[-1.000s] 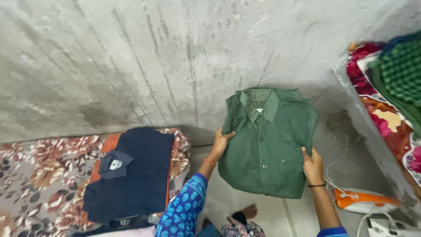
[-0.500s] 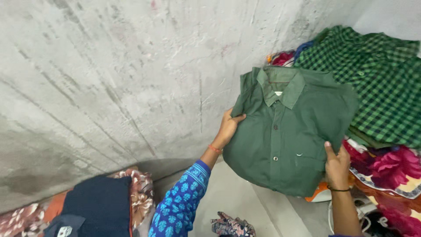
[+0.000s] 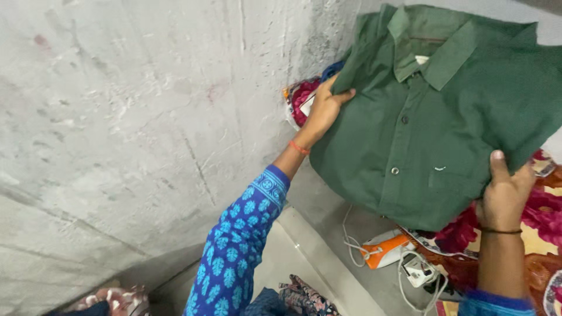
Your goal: The person folds several shirts and a t-shirt one by one on a bed with a floral sheet. They smooth each item and stack them neatly on the side of the bed.
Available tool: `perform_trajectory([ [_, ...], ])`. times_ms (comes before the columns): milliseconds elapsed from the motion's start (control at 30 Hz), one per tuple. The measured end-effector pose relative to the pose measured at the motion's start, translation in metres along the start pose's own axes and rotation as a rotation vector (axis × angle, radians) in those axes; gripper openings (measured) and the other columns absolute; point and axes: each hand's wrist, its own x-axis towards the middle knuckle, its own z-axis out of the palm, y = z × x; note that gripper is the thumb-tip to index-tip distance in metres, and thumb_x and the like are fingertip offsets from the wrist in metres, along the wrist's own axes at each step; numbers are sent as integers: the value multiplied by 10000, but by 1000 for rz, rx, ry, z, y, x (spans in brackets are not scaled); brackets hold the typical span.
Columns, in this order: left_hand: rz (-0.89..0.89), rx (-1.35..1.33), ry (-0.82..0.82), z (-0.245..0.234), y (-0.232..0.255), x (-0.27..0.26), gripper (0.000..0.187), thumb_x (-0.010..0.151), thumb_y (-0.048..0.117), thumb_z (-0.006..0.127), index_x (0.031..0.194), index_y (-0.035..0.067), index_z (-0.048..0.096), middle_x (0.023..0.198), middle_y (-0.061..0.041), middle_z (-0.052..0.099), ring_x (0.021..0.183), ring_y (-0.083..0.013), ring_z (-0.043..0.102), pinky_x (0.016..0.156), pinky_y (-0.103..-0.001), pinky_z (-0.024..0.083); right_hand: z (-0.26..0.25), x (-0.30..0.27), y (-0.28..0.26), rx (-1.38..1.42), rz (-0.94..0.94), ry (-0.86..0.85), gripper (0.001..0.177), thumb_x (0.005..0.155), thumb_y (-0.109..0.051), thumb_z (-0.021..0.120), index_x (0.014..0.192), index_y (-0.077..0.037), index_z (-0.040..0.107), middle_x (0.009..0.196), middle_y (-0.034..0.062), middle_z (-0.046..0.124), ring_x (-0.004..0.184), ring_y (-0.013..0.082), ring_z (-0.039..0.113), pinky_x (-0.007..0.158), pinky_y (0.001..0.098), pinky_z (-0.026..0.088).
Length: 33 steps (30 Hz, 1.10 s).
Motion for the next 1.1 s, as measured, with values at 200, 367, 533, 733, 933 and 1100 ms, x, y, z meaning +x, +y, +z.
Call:
perform_trajectory([
  [200,305,269,-75,56,-25,139,565,924,122,695,1467,52,553,1364,-175,711,1289,-308,660,1086,-373,496,-16,70,32,188,-8,155,427,1122,-9,539,1537,54,459,1531,154,576,1363,262,595,1212,387,471],
  [367,-74,600,14,54,-114,193,925,854,511,757,1509,22,326,1333,-288,634,1226,-441,616,1014,-481,491,-32,114,137,-99,125,307,490,1062,-99,579,1519,31,456,1473,154,590,1280,269,593,1116,392,481],
  [533,103,1013,-78,25,-200,119,517,860,372,754,1269,79,635,1281,-157,663,1198,-378,615,975,-454,510,-46,99,194,107,458,319,611,1015,-260,624,1538,-13,425,1476,135,554,1269,266,569,1072,401,476],
  [733,111,918,-61,24,-182,113,427,876,307,750,1250,120,667,1192,-118,684,1137,-351,639,953,-442,523,-46,92,157,5,538,190,675,1003,-314,620,1568,-19,398,1496,143,536,1276,265,557,1052,398,474],
  [933,138,798,-20,19,-174,115,400,900,236,726,1290,153,685,1195,-125,729,1103,-335,674,945,-440,534,-31,72,92,-180,713,164,732,1007,-259,599,1633,-55,278,1524,150,495,1356,268,517,1069,384,442],
  [1100,-37,519,20,18,-169,120,385,908,196,722,1291,219,694,1142,-113,766,973,-286,748,831,-393,570,-12,49,68,-106,532,182,791,949,-50,583,1665,-51,247,1598,189,437,1387,296,499,1076,384,461],
])
